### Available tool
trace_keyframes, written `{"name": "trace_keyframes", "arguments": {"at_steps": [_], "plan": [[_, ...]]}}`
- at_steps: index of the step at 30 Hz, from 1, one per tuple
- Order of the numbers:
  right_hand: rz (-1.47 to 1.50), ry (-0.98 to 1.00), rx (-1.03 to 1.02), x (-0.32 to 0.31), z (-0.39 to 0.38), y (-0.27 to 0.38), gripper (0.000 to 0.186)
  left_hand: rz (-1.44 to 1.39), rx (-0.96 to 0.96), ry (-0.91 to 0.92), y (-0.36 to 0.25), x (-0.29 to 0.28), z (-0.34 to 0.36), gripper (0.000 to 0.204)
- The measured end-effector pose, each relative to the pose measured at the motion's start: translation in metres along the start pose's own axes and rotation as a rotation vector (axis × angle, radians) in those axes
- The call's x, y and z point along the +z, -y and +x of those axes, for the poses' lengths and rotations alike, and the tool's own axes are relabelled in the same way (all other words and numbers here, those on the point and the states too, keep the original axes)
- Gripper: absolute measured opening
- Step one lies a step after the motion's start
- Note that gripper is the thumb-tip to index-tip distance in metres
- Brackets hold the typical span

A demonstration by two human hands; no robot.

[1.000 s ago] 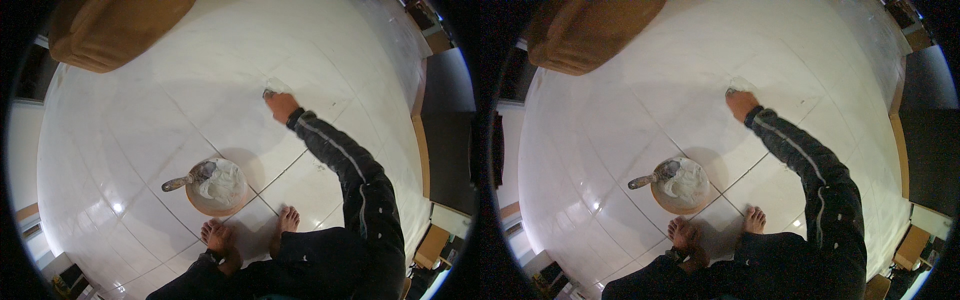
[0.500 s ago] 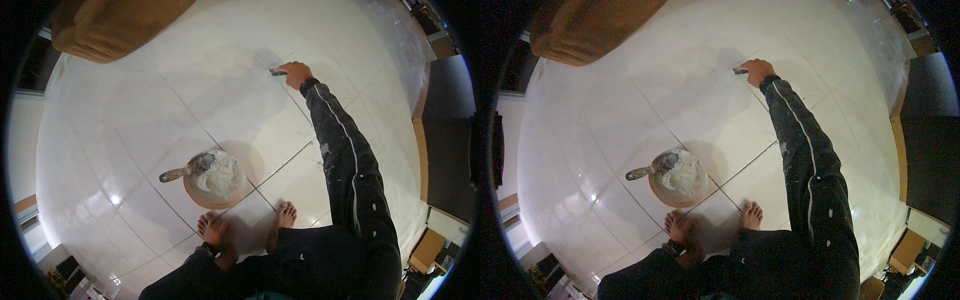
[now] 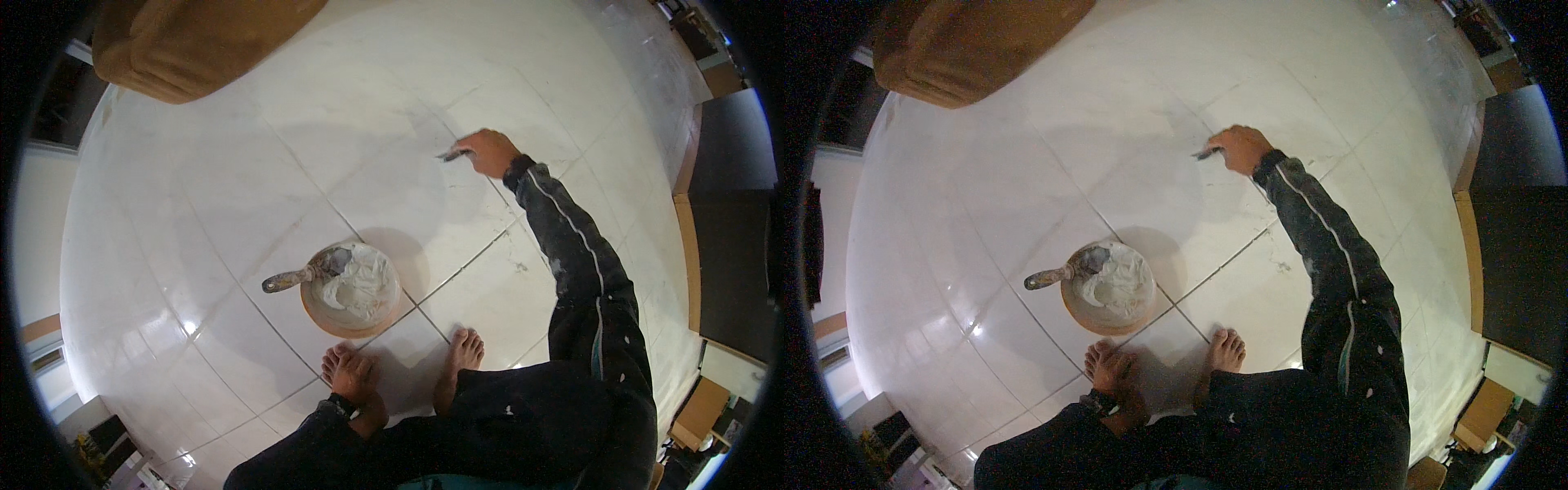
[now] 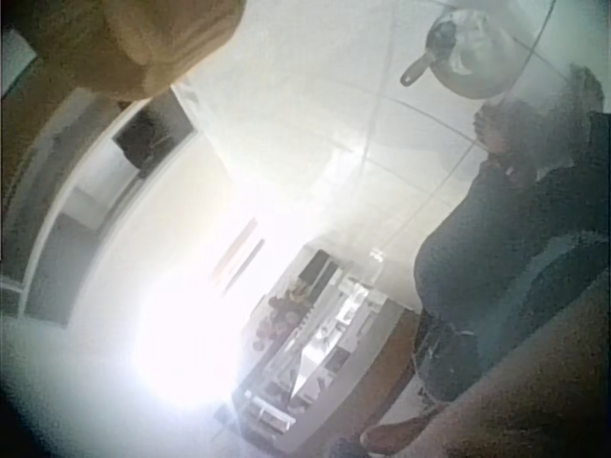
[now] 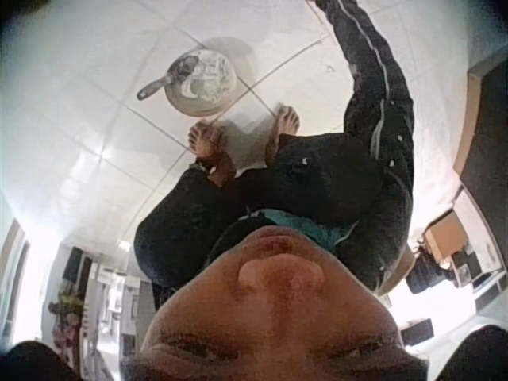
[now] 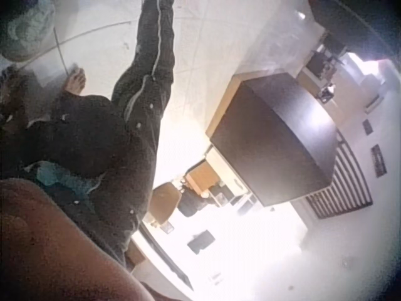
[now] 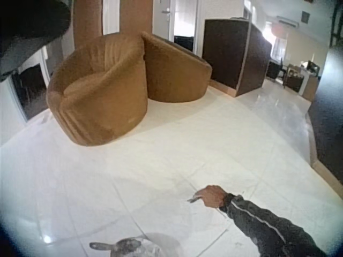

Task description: The person applies white grout to the seams between floor tiles using a small metal scraper. They repeatedly scoop grout from a container and press it into the gaps, then wipe away excess material with a cloth.

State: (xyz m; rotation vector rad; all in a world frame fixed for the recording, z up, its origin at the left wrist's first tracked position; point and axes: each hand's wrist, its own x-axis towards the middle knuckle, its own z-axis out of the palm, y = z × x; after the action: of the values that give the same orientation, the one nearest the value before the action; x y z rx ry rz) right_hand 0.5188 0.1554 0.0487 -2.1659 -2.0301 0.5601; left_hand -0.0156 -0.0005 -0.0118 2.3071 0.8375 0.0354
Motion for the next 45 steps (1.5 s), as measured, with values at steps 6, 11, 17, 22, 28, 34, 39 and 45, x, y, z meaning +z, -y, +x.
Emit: {"name": "trace_keyframes", "arguments": {"at_steps": [6,11,17,22,28,34,39,45], "plan": [[0.009,0.071,-0.162,0.007,0.051,-0.008,0.044,-0.041,-0.035,0.021,-0.014,-0.018,0.002,0.027],[-0.005,0.083,-0.148,0.001,0.032,-0.058,0.040,-0.004,-0.053,0.122,-0.008,-0.013,-0.002,0.028],[-0.279,0.387,-0.051,-0.042,0.043,-0.055,0.038,0.036,-0.105,0.112,-0.006,-0.005,-0.008,0.028],[-0.132,0.046,0.094,-0.033,0.059,-0.075,0.043,-0.032,-0.056,0.067,-0.010,-0.008,0.005,0.027],[-0.112,-0.047,0.309,0.002,0.080,-0.017,0.048,-0.035,-0.060,0.027,-0.012,-0.014,-0.002,0.026],[-0.113,-0.015,0.050,0.020,0.043,-0.016,0.045,0.038,-0.137,0.026,-0.015,-0.010,0.002,0.026],[-0.109,0.198,-0.156,0.020,-0.007,-0.005,0.044,0.064,-0.089,0.095,-0.025,-0.022,0.007,0.026],[-0.037,0.409,-0.186,-0.001,-0.037,-0.016,0.040,0.040,-0.019,-0.003,-0.012,-0.013,0.005,0.026]]}}
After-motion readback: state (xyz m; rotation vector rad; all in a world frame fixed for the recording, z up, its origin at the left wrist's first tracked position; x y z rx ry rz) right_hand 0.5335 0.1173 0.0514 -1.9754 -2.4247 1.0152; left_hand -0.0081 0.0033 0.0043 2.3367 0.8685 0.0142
